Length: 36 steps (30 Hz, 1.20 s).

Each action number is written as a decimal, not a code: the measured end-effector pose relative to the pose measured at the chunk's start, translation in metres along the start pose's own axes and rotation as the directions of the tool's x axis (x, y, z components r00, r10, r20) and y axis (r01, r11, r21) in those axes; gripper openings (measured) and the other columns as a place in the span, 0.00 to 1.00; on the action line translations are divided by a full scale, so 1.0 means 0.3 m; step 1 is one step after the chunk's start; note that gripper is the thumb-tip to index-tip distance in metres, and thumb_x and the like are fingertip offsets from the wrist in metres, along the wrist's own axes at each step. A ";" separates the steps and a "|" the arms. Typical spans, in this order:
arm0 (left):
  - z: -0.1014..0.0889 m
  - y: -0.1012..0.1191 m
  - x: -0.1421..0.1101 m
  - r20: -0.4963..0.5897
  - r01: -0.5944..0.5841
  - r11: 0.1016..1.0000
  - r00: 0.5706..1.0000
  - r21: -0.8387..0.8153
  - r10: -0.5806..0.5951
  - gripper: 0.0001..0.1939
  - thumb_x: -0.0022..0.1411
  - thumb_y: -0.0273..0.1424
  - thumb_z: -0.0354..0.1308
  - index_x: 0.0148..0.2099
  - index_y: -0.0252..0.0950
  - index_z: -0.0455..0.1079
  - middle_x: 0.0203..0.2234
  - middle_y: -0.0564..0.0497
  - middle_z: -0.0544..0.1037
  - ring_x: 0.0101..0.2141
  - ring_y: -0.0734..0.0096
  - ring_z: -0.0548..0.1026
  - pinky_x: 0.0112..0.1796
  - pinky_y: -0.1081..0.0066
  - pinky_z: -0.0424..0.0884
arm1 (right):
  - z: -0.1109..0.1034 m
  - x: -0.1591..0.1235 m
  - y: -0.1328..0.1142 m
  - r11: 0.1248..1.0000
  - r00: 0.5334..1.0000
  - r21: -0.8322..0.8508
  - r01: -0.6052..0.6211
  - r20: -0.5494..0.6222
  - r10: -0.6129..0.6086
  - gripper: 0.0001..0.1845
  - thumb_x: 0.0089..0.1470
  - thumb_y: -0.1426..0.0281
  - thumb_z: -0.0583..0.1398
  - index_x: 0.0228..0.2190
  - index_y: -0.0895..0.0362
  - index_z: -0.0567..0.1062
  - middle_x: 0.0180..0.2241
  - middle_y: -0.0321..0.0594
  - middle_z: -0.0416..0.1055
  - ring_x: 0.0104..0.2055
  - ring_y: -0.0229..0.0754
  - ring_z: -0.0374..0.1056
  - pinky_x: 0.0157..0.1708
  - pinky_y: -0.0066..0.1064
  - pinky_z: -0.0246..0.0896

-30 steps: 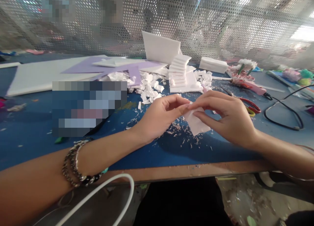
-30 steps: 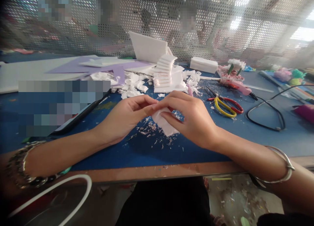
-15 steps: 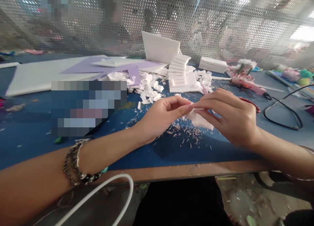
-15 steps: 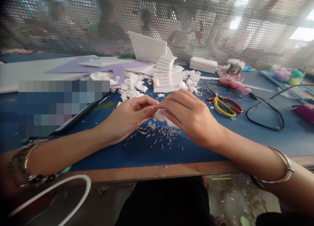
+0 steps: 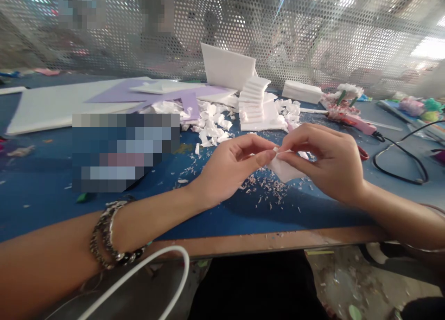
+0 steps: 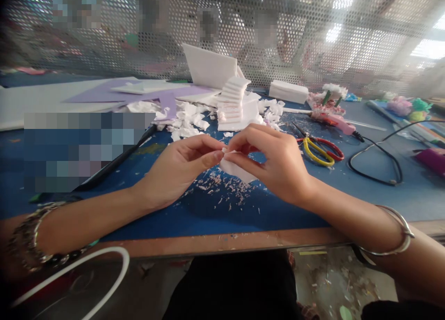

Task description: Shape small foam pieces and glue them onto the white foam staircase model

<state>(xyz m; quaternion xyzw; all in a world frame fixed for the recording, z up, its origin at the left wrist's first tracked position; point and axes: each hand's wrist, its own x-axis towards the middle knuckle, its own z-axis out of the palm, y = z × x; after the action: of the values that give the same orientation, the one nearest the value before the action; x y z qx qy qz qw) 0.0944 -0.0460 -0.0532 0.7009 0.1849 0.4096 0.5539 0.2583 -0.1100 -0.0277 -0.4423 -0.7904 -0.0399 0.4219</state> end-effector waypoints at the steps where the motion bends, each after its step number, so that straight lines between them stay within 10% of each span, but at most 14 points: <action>1: 0.002 0.001 -0.002 -0.017 -0.010 1.000 1.000 0.026 0.011 0.06 0.53 0.32 0.60 0.34 0.36 0.72 0.28 0.54 0.76 0.29 0.79 0.72 0.32 0.78 0.68 | 0.002 0.000 -0.001 0.998 0.999 0.042 -0.035 -0.004 0.035 0.03 0.50 0.71 0.59 0.26 0.55 0.70 0.26 0.34 0.69 0.28 0.31 0.65 0.28 0.24 0.65; 19: 0.009 0.030 -0.012 0.008 -0.051 0.998 0.999 0.031 0.051 0.05 0.54 0.29 0.58 0.35 0.37 0.71 0.31 0.54 0.76 0.32 0.76 0.73 0.32 0.78 0.69 | 0.008 0.006 0.002 0.861 0.959 0.433 -0.268 0.030 0.283 0.04 0.46 0.70 0.62 0.24 0.58 0.72 0.25 0.34 0.70 0.29 0.31 0.66 0.29 0.24 0.65; 36: -0.008 0.022 -0.001 0.064 -0.016 0.995 0.998 -0.098 0.022 0.02 0.52 0.29 0.61 0.31 0.38 0.70 0.28 0.55 0.75 0.30 0.78 0.71 0.33 0.76 0.68 | 0.013 -0.005 0.017 0.752 0.950 0.582 -0.310 0.167 0.263 0.07 0.47 0.68 0.62 0.29 0.59 0.72 0.27 0.34 0.70 0.28 0.29 0.65 0.26 0.21 0.63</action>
<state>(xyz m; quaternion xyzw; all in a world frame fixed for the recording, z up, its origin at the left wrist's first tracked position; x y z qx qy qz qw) 0.0911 -0.0470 -0.0471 0.6877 0.1399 0.4004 0.5892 0.2600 -0.1061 -0.0328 -0.4021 -0.6998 0.2946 0.5116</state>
